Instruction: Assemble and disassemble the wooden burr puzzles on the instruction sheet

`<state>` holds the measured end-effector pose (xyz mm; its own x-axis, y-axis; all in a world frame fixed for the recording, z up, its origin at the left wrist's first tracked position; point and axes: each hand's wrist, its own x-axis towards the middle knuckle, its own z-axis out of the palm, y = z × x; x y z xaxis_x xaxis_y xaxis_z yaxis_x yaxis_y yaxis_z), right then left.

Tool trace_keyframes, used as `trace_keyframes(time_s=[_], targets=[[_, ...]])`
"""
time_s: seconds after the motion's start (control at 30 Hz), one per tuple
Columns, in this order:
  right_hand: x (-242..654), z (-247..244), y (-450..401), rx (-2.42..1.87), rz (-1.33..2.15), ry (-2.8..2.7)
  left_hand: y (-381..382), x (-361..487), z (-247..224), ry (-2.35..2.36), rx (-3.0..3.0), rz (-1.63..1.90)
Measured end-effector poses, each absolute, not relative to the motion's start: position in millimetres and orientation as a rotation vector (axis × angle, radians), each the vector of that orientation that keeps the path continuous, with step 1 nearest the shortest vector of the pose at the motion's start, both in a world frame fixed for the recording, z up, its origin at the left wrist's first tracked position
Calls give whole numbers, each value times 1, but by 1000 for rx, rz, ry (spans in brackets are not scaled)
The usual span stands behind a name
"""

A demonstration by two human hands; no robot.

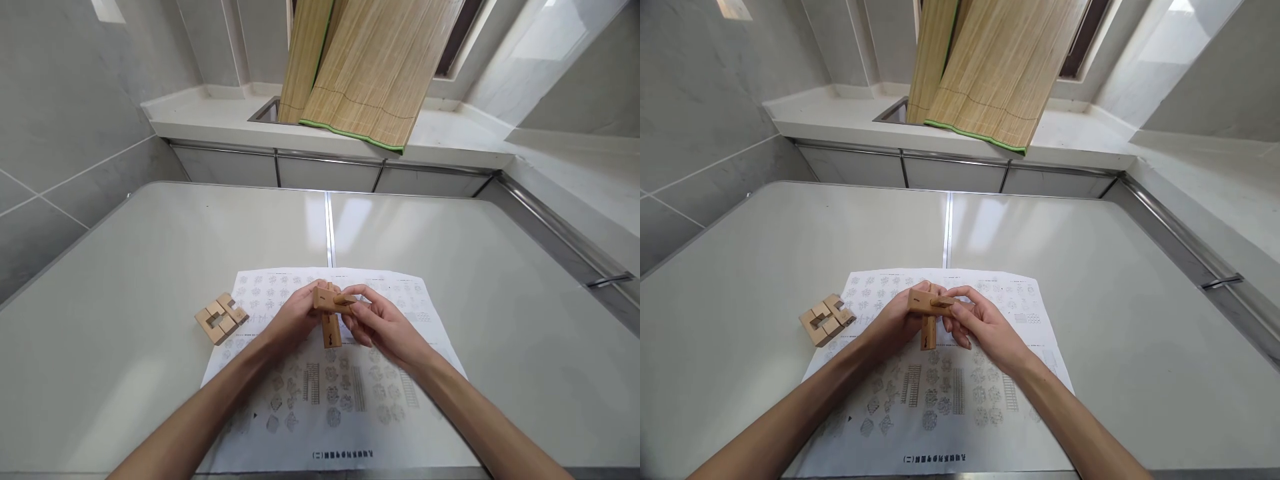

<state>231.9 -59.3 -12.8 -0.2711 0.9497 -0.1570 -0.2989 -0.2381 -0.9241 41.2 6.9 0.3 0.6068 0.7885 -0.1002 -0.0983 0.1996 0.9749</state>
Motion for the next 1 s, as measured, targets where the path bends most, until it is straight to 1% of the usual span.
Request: trace_keyframes(time_s=[0.1, 0.37, 0.53, 0.87, 1.0], targets=[[231, -14, -61, -989, 1653, -1102, 7, 40, 0, 536, 1055, 576], [225, -12, -63, -1004, 1645, -1179, 6, 36, -1, 512, 952, 521], [228, -14, -63, -953, 1709, -1237, 8, 34, -4, 417, 933, 474], [229, -9, -61, -876, 1880, -1274, 11, 30, -11, 383, 937, 399], [230, -10, -62, -808, 1983, -1294, 11, 30, -12, 512, 1047, 409]])
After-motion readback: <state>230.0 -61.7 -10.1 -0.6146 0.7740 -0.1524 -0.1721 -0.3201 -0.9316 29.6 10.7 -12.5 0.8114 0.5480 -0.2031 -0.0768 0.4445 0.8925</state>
